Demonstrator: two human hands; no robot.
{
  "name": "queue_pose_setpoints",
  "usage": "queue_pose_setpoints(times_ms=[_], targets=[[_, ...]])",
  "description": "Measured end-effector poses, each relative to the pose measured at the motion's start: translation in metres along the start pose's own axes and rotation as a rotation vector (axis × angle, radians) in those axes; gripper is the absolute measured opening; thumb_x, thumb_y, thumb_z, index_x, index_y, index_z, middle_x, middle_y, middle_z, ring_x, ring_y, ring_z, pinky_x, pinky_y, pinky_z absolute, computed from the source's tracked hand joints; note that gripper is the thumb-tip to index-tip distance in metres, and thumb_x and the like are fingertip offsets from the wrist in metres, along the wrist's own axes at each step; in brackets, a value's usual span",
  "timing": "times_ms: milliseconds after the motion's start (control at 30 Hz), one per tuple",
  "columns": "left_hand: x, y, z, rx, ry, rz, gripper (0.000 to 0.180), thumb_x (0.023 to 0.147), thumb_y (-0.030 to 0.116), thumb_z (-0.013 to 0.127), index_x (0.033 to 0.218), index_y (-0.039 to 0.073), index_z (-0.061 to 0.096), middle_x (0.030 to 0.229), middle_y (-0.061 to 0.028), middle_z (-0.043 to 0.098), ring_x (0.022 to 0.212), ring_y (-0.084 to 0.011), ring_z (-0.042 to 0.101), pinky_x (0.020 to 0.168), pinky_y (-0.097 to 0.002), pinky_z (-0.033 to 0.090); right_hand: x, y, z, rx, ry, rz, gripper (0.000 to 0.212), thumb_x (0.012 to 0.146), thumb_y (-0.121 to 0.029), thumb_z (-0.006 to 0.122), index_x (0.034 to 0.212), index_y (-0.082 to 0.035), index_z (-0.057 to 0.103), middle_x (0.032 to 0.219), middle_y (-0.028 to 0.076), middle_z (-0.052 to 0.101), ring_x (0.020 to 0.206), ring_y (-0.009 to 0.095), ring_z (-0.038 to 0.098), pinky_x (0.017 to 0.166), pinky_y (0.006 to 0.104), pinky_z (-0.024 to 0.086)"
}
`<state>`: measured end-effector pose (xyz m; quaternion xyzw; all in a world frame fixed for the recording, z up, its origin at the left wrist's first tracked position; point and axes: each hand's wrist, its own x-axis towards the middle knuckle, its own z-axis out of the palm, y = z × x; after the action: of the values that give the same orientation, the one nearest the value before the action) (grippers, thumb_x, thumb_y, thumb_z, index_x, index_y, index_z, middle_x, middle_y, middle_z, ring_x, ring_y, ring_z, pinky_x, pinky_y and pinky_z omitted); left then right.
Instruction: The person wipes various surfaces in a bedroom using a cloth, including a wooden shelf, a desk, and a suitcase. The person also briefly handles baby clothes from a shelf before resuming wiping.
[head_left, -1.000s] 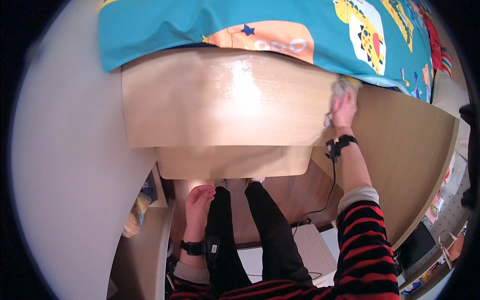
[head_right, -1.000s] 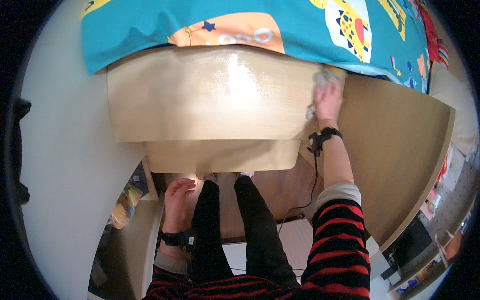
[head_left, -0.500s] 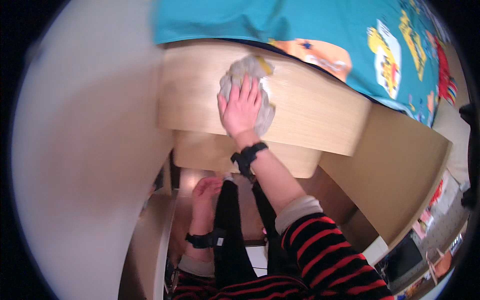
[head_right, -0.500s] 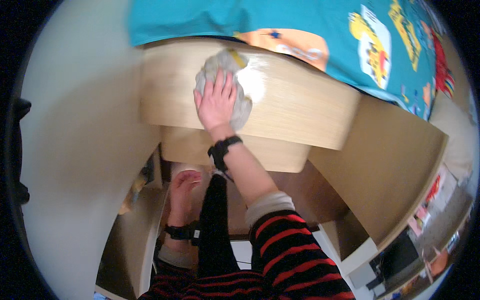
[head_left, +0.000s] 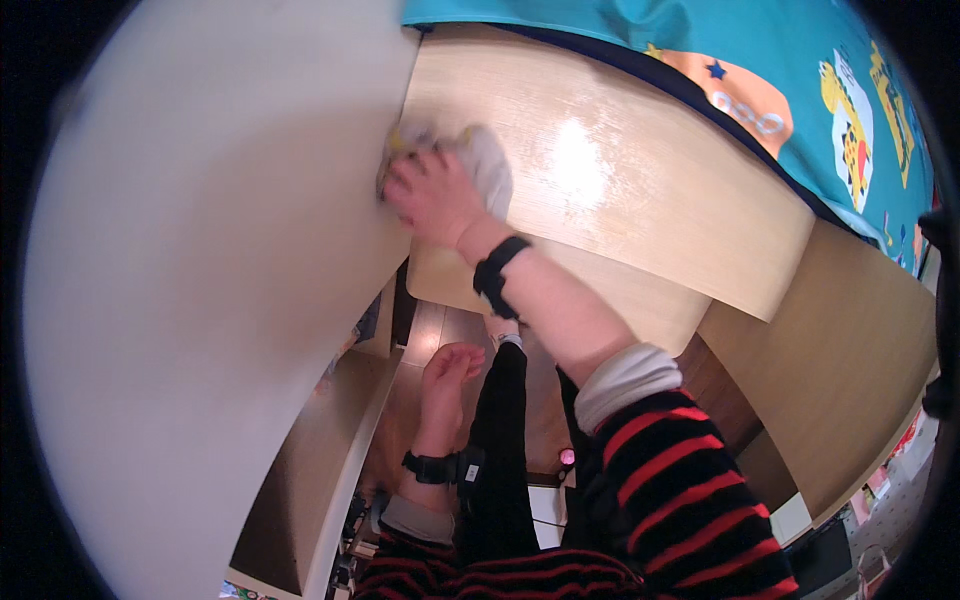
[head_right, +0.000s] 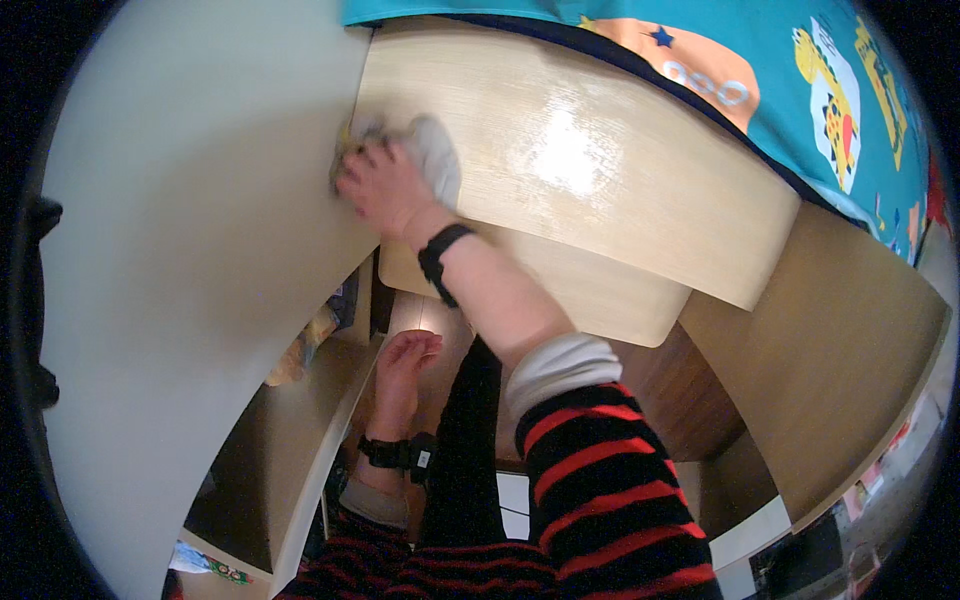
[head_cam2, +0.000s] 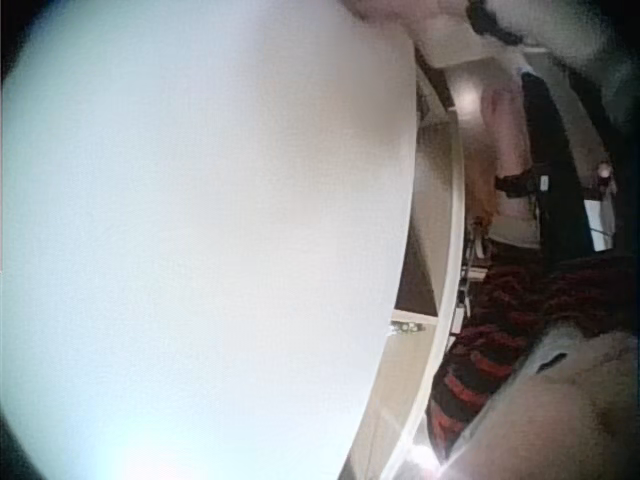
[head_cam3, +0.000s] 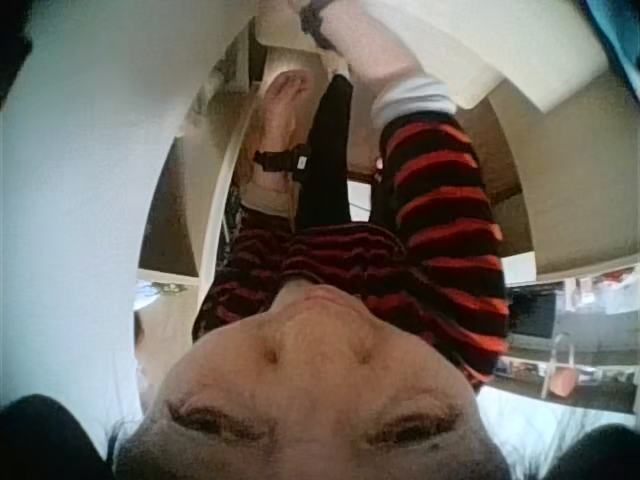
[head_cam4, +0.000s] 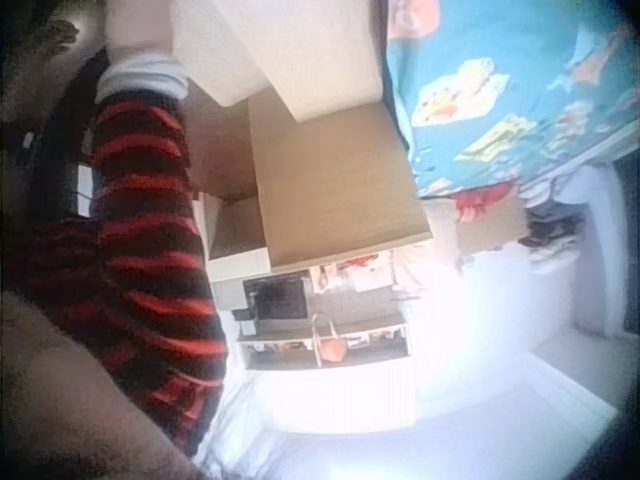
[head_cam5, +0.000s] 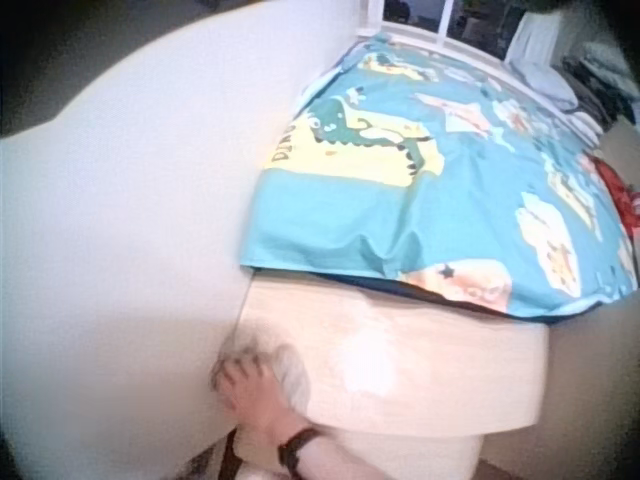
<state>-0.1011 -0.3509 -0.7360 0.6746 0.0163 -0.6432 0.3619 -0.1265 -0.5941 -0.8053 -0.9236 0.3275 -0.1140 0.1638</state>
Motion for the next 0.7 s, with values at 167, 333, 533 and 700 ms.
queue_pose_setpoints(times_ms=[167,333,533,700], targets=[[-0.013,0.014,0.030,0.097,-0.015,0.049,0.014,0.091,0.004,0.053,0.100,0.004,0.063,0.099,-0.0077,0.066,0.093,-0.0174,0.062,0.082,-0.0295,0.048,-0.059,0.017,-0.012,0.101,0.089,0.039,0.024,0.077,-0.018,0.058,0.100,-0.017,0.063,0.121,0.003,0.053,0.117,0.026,0.045,0.097,0.0420,0.035],[-0.016,0.006,0.047,0.198,-0.028,0.106,0.013,0.089,0.004,0.054,0.097,0.005,0.063,0.099,-0.0078,0.067,0.090,-0.0169,0.062,0.079,-0.0288,0.049,-0.211,0.092,-0.051,-0.097,0.130,0.184,0.024,0.072,-0.015,0.060,0.096,-0.019,0.062,0.120,0.004,0.053,0.116,0.027,0.045,0.096,0.0429,0.037],[-0.013,0.004,0.065,0.232,-0.078,0.237,0.015,0.088,0.002,0.052,0.098,0.004,0.062,0.095,-0.0040,0.065,0.088,-0.0126,0.059,0.078,-0.0251,0.045,-0.430,0.178,-0.124,-0.338,0.092,0.581,0.033,0.069,-0.013,0.065,0.102,-0.015,0.060,0.119,0.009,0.050,0.111,0.033,0.047,0.094,0.0488,0.038],[-0.018,0.002,0.090,0.333,-0.104,0.255,0.015,0.087,0.002,0.052,0.099,0.003,0.062,0.096,-0.0029,0.064,0.088,-0.0111,0.058,0.075,-0.0238,0.044,-0.492,0.191,-0.173,-0.461,0.028,1.045,0.045,0.065,-0.008,0.072,0.108,-0.013,0.058,0.107,0.014,0.051,0.102,0.038,0.049,0.090,0.0451,0.044]])
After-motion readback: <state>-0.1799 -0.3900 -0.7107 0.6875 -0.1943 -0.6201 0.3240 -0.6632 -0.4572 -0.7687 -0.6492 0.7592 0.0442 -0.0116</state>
